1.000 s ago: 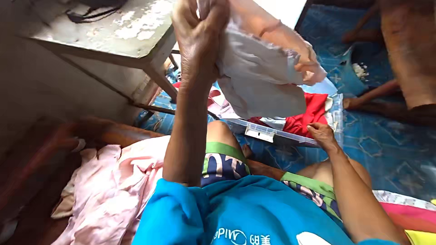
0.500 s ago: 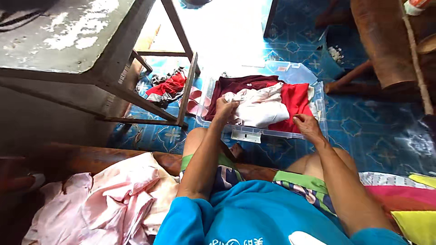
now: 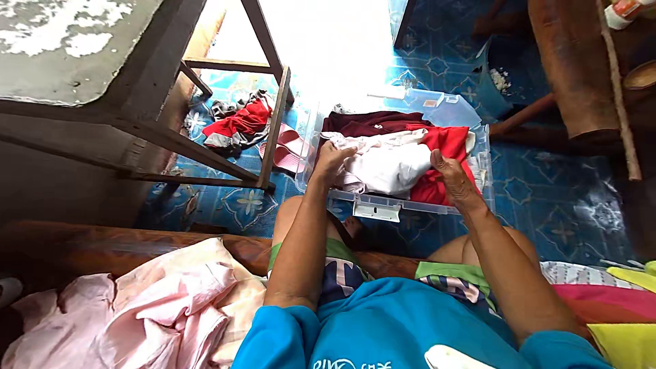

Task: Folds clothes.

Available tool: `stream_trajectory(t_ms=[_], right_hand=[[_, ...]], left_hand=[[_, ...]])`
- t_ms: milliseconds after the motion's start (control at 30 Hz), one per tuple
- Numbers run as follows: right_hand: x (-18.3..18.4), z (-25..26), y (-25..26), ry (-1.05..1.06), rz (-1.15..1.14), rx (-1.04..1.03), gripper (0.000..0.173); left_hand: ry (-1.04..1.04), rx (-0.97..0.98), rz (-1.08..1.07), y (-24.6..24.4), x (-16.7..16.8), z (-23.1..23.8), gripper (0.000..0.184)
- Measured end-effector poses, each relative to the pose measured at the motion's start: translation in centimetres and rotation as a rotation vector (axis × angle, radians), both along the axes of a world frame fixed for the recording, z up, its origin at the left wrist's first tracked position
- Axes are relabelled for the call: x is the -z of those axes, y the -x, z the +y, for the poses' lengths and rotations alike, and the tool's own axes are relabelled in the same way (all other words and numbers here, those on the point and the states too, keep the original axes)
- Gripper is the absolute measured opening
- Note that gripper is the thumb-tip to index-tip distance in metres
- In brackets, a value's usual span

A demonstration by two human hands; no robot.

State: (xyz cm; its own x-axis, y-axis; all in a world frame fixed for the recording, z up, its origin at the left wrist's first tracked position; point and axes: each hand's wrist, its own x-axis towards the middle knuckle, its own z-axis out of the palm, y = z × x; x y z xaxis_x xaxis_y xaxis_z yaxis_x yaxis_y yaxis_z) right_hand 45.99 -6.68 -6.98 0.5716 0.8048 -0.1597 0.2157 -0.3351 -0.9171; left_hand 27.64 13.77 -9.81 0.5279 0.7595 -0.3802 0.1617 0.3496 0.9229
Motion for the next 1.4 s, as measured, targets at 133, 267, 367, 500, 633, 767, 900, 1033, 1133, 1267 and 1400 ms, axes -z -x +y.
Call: stream_trajectory(t_ms=[133, 267, 367, 500, 633, 767, 900, 1033, 1133, 1267, 1400], right_hand=[[0.2, 0.7, -0.1, -0.165, -0.056, -0.137, 0.024], [0.1, 1.8, -0.3, -0.282, -0.079, -0.072, 0.011], [-1.4, 3.9, -0.5, -0.378, -0.046, 0.011, 0.011], [-4.4, 6.4, 0.1, -0.343, 0.159, 0.093, 0.013], [-8.7, 7.5, 0.5, -0.403, 0.526, 0.259, 0.02], [-9.7, 7.5, 0.6, -0.548, 0.69, 0.329, 0.039], [-4.2, 5.2, 0.9, -0.185, 0.658, 0.295, 0.046], [-1.2, 3.3, 2.6, -0.015, 0.721, 0.371, 0.011], [-0.8, 3.2, 2.7, -0.075, 0.699, 0.475, 0.011], [-0.1, 2.4, 1.3, -0.025, 0.181, 0.533, 0.042], [-2.3, 1.0, 3.9, 0.016, -0.38, 0.318, 0.043]], left_hand=[[0.13, -0.136, -0.179, -0.1, -0.6, 0.3, 0.042], [0.185, -0.191, -0.325, -0.1, -1.5, 0.4, 0.035], [-0.004, 0.07, -0.314, 0.4, -0.6, 1.0, 0.06], [-0.036, 0.196, -0.354, 0.4, -0.3, 1.0, 0.073], [0.214, -0.038, -0.686, 0.7, -1.6, 1.0, 0.042], [0.315, 0.131, -0.73, 0.6, -1.1, 0.8, 0.064], [0.181, 0.231, -0.429, 0.1, -1.8, -0.3, 0.035], [0.17, 0.258, -0.183, -0.6, -1.2, -0.6, 0.014], [0.173, 0.27, -0.183, -0.7, -1.0, -0.6, 0.02], [0.182, 0.229, -0.161, -0.5, -1.8, -0.8, 0.046], [0.13, 0.246, -0.212, -0.3, -1.9, -0.8, 0.056]])
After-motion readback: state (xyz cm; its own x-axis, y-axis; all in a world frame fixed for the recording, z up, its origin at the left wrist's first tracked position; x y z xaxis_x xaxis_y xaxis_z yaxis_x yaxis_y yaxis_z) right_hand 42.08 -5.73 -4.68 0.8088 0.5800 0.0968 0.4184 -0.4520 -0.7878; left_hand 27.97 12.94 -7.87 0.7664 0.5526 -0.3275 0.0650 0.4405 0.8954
